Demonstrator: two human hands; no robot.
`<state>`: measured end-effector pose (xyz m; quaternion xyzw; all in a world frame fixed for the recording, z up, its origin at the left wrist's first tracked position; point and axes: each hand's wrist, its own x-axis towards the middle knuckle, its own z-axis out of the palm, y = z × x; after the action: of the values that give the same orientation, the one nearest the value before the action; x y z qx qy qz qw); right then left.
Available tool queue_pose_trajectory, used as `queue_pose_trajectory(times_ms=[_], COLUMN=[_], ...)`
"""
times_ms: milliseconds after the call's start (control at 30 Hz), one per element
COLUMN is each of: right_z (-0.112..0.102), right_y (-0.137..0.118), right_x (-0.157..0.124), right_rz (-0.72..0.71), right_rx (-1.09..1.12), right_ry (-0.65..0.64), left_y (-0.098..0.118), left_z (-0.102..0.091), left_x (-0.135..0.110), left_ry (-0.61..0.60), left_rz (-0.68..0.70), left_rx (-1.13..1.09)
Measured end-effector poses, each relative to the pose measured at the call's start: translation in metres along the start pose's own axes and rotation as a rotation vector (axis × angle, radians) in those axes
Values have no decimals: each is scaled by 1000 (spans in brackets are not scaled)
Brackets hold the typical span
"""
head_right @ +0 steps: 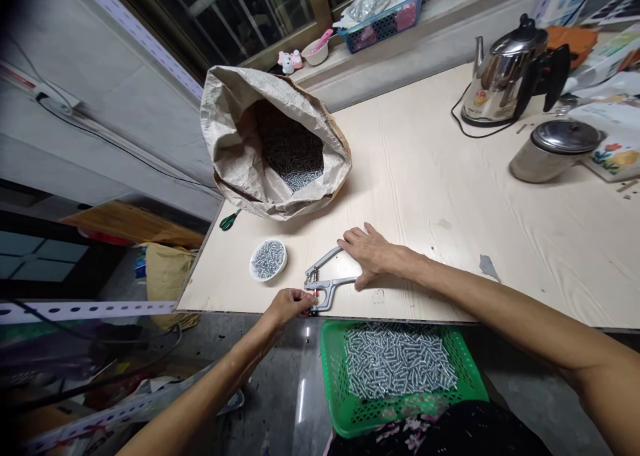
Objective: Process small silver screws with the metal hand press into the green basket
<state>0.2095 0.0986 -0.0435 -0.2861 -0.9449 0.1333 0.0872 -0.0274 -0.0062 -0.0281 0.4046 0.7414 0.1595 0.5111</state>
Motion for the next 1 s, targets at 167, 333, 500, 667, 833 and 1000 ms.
queue_pose_trajectory(times_ms=[167, 333, 500, 667, 833, 1000], right_z=[-4, -2, -2, 2, 12, 4], right_y=[-8, -18, -25, -28, -31, -22], right_x=[-5, -12, -16, -16, -11, -13], right_rz=[32, 73, 106, 143, 179, 151], right_rx=[-28, 6, 44, 4, 6, 28], right_ry=[11, 40, 56, 57, 10, 41], left_y=[0, 17, 39, 47, 47, 35], left_z=[3, 25, 40, 39, 44, 47], left_x=[-13, -22, 7, 20, 19, 14], left_ry=[128, 371, 140, 87, 131, 240], left_rz=[141, 685, 897, 871, 842, 870], left_rx=[311, 733, 885, 923, 916, 837])
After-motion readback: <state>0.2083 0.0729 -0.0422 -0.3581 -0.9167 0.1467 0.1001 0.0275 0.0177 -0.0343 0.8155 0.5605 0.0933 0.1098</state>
